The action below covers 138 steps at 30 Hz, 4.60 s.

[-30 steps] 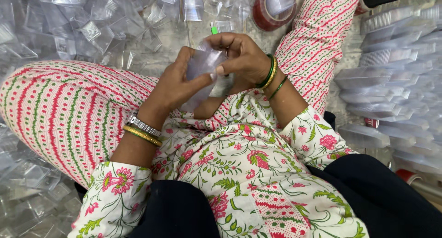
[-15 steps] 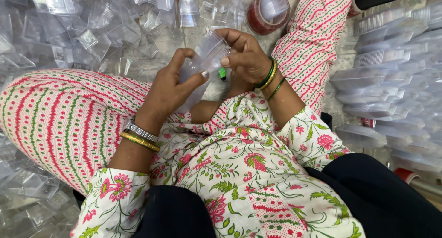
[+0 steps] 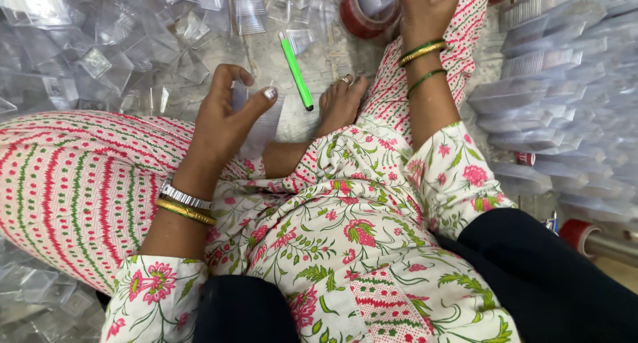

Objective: The person sits on the floor and nests clear plastic cups one at a time, pressing each cup into a growing stack held in their hands, then sets completed stacks aside with the surrounding piles of cups. A tape roll and a green marker lie on the floor nearby.

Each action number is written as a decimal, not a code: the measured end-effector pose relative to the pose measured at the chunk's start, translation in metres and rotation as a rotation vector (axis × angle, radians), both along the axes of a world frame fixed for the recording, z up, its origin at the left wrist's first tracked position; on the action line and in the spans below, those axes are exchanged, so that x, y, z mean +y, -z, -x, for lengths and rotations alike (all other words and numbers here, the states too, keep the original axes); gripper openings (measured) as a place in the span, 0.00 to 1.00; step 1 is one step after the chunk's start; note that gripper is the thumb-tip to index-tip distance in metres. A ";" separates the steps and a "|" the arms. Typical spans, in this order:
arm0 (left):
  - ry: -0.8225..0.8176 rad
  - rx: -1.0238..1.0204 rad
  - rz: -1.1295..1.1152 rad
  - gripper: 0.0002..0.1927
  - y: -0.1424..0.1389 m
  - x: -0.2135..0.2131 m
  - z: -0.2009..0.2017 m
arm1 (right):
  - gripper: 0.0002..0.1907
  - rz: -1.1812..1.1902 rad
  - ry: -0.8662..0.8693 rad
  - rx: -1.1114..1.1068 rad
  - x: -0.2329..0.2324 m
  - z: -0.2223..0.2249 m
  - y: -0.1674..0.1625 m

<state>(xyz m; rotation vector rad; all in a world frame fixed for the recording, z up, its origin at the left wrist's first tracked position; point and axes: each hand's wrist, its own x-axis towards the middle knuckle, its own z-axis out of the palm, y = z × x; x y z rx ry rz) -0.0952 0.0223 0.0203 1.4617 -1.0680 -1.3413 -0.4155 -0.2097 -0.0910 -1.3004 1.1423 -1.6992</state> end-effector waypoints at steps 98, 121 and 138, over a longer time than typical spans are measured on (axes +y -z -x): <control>-0.062 0.898 -0.199 0.35 -0.011 -0.001 -0.008 | 0.52 -0.634 -1.140 -0.419 0.168 -0.125 -0.123; 0.023 0.728 -0.308 0.26 0.001 -0.003 -0.013 | 0.49 -0.562 -1.028 -0.561 0.143 -0.109 -0.108; -0.063 0.654 -0.331 0.25 -0.017 -0.003 -0.012 | 0.41 0.087 -0.031 -0.126 0.001 0.013 0.004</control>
